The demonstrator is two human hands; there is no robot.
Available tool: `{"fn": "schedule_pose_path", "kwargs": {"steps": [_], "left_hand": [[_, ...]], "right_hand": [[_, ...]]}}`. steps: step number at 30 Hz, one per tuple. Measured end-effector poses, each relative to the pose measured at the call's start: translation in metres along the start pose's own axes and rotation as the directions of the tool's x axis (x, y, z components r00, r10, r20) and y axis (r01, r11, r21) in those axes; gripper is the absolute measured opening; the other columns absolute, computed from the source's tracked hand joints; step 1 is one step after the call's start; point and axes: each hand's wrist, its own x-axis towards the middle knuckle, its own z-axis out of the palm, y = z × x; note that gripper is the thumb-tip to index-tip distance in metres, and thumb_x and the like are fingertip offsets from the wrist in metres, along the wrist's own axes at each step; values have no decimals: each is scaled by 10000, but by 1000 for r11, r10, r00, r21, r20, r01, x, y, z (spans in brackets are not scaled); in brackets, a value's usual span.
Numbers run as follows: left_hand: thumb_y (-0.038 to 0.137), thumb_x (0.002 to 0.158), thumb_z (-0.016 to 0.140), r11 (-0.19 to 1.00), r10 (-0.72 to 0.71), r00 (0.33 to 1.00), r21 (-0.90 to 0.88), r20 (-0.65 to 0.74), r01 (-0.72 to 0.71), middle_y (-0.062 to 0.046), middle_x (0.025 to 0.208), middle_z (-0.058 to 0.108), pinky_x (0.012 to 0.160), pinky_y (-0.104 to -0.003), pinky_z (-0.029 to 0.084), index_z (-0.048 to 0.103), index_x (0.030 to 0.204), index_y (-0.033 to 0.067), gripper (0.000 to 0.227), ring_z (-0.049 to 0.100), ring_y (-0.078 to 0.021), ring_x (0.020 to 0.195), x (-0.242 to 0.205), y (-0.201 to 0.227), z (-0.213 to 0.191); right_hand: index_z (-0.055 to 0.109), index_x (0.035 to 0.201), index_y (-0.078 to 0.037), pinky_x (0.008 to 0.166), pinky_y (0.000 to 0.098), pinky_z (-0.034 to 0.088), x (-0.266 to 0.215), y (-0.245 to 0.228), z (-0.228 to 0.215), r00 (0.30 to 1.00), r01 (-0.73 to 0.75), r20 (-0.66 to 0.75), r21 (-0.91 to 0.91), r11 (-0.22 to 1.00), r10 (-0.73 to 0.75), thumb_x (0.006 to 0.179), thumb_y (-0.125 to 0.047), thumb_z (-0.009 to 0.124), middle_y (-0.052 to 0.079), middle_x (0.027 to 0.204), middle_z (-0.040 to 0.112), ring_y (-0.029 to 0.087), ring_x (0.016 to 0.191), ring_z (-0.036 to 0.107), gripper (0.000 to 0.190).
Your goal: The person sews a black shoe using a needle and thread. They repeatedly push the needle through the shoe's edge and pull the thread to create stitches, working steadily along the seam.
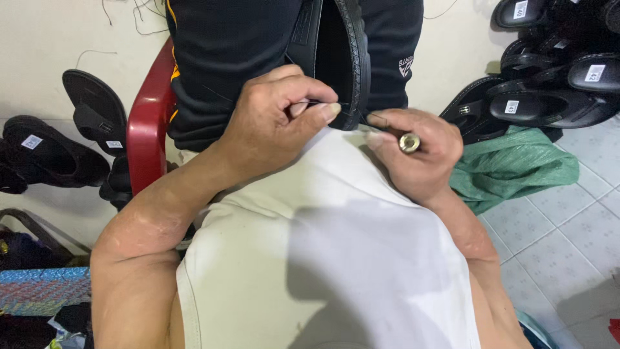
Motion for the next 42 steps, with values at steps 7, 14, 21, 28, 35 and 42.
{"fn": "schedule_pose_path", "kwargs": {"steps": [7, 14, 21, 28, 35, 42], "left_hand": [[8, 940, 620, 984, 171, 985, -52, 1, -171, -35, 577, 242, 556, -397, 266, 260, 620, 81, 487, 257, -206, 552, 13, -9, 18], [-5, 984, 595, 972, 236, 971, -15, -32, -236, -53, 630, 390, 578, -386, 316, 397, 712, 37, 339, 364, -216, 591, 13, -7, 9], [164, 951, 636, 999, 19, 989, 47, 149, -27, -34, 653, 586, 601, -347, 408, 661, 779, 49, 209, 514, -180, 604, -3, -9, -3], [187, 979, 677, 951, -122, 973, -258, 196, 171, 33, 701, 564, 575, -234, 388, 640, 785, 79, 224, 476, -52, 651, -12, 3, -11], [229, 997, 625, 933, 11, 973, -353, 232, 73, -8, 748, 612, 628, -237, 431, 675, 825, 57, 248, 538, -85, 688, -12, 7, -11], [11, 980, 660, 984, 176, 975, -11, -136, -179, -62, 605, 385, 537, -349, 253, 595, 711, -10, 277, 341, -177, 556, -9, 9, -11]], "right_hand": [[566, 656, -44, 518, 313, 234, 0, 13, -12, 905, -395, 385, 606, 690, 181, 754, -144, 730, 53, 572, 454, 142, 515, 353, 216], [613, 755, -75, 604, 315, 443, -21, 15, -18, 957, -284, 212, 566, 774, 197, 835, -153, 706, 90, 708, 579, 187, 604, 519, 145], [716, 995, -4, 493, 201, 435, 17, 35, -21, 947, -299, 321, 892, 340, -9, 903, -180, 672, 149, 1034, 619, 135, 571, 491, 203], [686, 1032, 73, 402, 199, 275, 35, 2, -18, 875, -461, 472, 749, 476, 106, 866, -129, 656, 188, 684, 643, 88, 416, 352, 263], [705, 968, 30, 735, 319, 536, 35, -19, 2, 958, -126, 279, 210, 970, 64, 957, -32, 689, 148, 913, 713, 222, 793, 678, 65], [489, 752, -111, 454, 249, 261, 64, 114, -35, 747, -270, -314, 662, 700, 585, 851, -3, 676, 42, 671, 431, 92, 512, 342, 237]]}}
